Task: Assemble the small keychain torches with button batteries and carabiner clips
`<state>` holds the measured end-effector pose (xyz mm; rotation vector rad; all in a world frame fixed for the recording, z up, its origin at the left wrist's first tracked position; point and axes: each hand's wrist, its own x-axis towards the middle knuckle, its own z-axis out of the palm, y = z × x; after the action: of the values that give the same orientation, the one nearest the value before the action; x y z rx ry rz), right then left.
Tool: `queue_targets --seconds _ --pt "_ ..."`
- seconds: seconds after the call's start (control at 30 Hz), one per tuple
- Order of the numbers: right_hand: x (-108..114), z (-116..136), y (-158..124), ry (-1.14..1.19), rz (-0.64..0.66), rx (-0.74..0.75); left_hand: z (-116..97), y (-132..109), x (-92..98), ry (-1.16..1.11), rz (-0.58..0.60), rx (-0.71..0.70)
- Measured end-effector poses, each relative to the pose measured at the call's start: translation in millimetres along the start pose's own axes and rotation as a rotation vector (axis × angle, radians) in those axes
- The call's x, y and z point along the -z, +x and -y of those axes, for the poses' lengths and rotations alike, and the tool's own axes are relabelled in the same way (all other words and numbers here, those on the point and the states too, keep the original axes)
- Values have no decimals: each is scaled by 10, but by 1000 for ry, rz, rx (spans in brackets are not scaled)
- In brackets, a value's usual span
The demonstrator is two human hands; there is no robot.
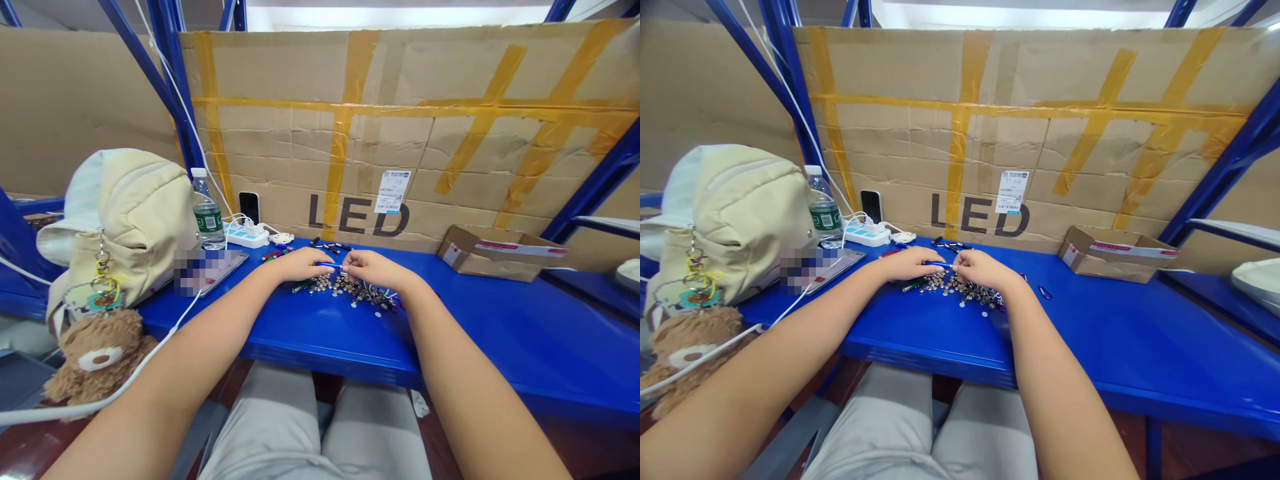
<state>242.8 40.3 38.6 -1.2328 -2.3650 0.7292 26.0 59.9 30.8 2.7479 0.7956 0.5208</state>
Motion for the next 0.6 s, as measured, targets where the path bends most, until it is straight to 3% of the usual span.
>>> queue_targets --seconds 0.23,0.33,0.47,0.6 --pt "-8 139 -60 -143 -35 69 -52 -27 69 -168 155 234" --pt "-17 191 -77 -189 -52 114 -36 -36 82 -185 197 266" --pt "-2 97 -43 -120 -21 110 -36 -11 30 31 98 73" --pt "61 -17 -30 44 33 104 -73 24 -42 498 -120 -125"
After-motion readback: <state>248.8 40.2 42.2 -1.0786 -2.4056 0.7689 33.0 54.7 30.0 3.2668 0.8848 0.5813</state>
